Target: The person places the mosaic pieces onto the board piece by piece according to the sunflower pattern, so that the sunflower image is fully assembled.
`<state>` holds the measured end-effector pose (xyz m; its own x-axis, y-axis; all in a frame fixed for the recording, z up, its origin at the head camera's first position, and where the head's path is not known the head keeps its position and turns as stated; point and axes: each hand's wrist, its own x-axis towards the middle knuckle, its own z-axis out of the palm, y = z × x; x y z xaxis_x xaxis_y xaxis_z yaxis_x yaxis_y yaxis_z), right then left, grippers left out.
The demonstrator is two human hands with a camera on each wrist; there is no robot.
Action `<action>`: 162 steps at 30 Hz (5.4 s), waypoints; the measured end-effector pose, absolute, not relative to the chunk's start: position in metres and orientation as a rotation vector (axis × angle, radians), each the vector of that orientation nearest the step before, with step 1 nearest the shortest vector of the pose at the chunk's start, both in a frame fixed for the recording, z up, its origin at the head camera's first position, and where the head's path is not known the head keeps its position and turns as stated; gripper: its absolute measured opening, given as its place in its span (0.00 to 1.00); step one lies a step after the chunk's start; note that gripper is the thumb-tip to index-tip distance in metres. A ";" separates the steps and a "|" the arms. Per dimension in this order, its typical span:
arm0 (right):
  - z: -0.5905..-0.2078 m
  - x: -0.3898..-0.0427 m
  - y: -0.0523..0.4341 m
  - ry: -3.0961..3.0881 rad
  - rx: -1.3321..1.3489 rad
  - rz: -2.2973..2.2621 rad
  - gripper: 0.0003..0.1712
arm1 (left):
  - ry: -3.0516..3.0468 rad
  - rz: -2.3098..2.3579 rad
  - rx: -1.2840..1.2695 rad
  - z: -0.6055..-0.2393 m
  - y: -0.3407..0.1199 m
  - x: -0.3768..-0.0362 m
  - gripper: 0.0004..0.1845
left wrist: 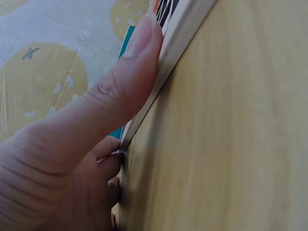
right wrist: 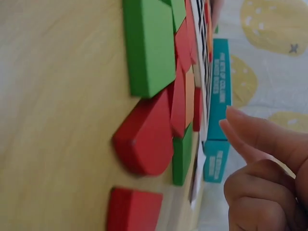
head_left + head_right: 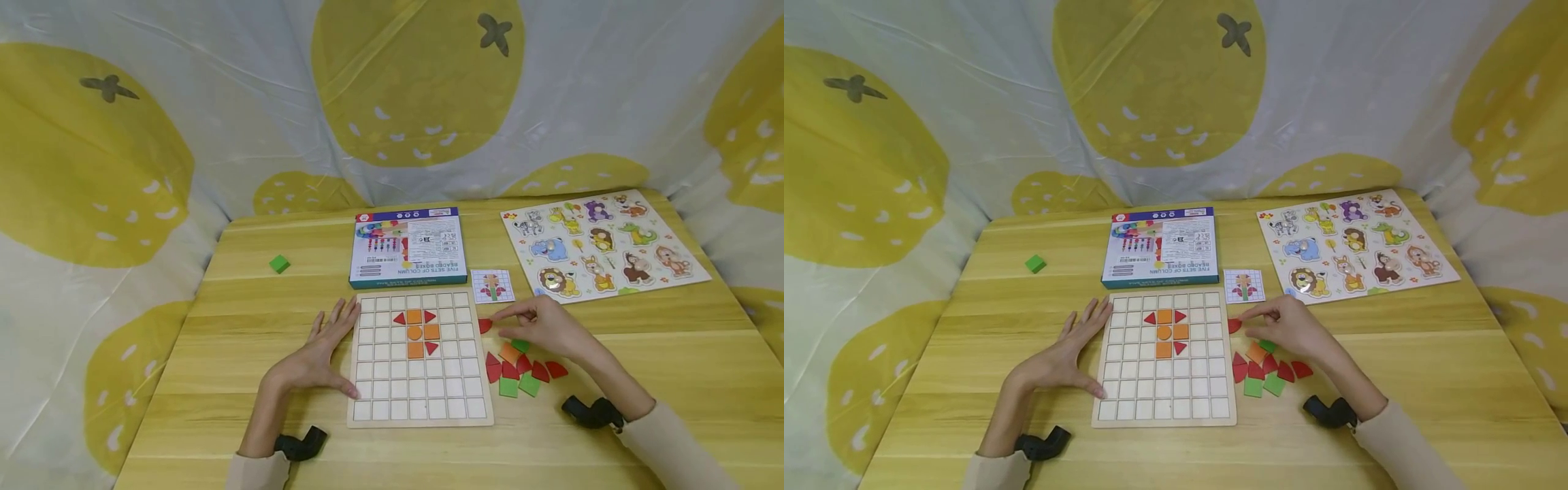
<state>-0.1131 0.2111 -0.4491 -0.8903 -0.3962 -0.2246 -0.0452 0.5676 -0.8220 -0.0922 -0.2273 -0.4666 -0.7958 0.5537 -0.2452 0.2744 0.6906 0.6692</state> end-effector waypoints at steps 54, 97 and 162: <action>-0.458 -0.109 0.256 2.122 -0.459 -1.271 0.17 | 2.476 0.880 0.641 -0.466 -0.227 -0.092 0.82; -0.458 -0.117 0.206 2.209 -0.330 -1.220 0.09 | 2.466 0.883 0.636 -0.467 -0.227 -0.093 0.81; -0.451 -0.103 0.052 2.476 -0.420 -1.159 0.09 | 2.456 0.878 0.630 -0.464 -0.222 -0.093 0.80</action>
<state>-0.1033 0.0519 -0.4505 -0.8856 -0.4163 -0.2060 -0.1086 0.6168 -0.7796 -0.0926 -0.2222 -0.4638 -0.7924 0.5524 -0.2588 0.2630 0.6922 0.6721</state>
